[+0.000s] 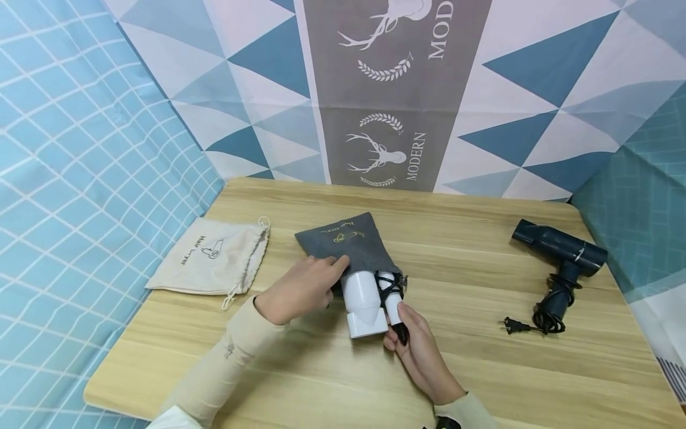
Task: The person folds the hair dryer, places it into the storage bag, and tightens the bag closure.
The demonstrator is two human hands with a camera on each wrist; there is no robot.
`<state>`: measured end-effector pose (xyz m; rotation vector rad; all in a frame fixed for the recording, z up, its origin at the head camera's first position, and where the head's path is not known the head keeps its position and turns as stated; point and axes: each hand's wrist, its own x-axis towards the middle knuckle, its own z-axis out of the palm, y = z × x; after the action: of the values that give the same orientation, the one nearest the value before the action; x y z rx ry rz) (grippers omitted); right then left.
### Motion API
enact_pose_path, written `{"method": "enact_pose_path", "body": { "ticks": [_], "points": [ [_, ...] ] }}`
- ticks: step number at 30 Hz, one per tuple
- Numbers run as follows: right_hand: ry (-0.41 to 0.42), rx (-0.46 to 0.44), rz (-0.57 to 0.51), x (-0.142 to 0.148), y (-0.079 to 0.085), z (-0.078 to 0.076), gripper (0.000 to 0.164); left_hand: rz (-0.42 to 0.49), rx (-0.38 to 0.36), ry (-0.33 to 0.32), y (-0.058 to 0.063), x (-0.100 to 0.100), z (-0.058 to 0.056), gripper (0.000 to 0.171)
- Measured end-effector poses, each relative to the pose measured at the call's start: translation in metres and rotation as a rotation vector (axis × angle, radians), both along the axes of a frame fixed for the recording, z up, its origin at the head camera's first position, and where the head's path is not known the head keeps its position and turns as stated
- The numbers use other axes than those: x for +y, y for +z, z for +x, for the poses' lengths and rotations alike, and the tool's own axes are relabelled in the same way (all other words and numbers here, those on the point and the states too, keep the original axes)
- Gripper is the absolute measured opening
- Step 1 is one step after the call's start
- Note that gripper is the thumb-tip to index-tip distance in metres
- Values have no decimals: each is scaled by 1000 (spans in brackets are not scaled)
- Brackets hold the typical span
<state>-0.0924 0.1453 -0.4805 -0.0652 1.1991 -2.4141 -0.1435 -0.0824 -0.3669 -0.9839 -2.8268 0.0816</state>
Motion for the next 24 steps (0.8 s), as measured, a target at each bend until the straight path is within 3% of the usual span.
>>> {"method": "enact_pose_path", "body": {
  "ticks": [2,6,9,12,15,21,24],
  "points": [
    [2,12,20,0,1,-1,33,16,22,-26,1,1,0,37],
    [-13,43,89,2,6,-1,35,54,141,-33,3,1,-4,31],
    [-21,53,122,3,9,-1,36,96,215,-3,3,-2,-10,30],
    [-7,69,135,2,9,-1,35,122,236,38,-1,-8,-18,30],
    [-20,45,157,1,8,0,37,110,191,88,-7,-13,-24,29],
    [-77,31,190,-2,8,0,42,-40,-32,212,-17,-12,-23,42],
    [-90,35,169,-3,7,0,42,-87,-52,259,-23,-7,-19,41]
  ]
}}
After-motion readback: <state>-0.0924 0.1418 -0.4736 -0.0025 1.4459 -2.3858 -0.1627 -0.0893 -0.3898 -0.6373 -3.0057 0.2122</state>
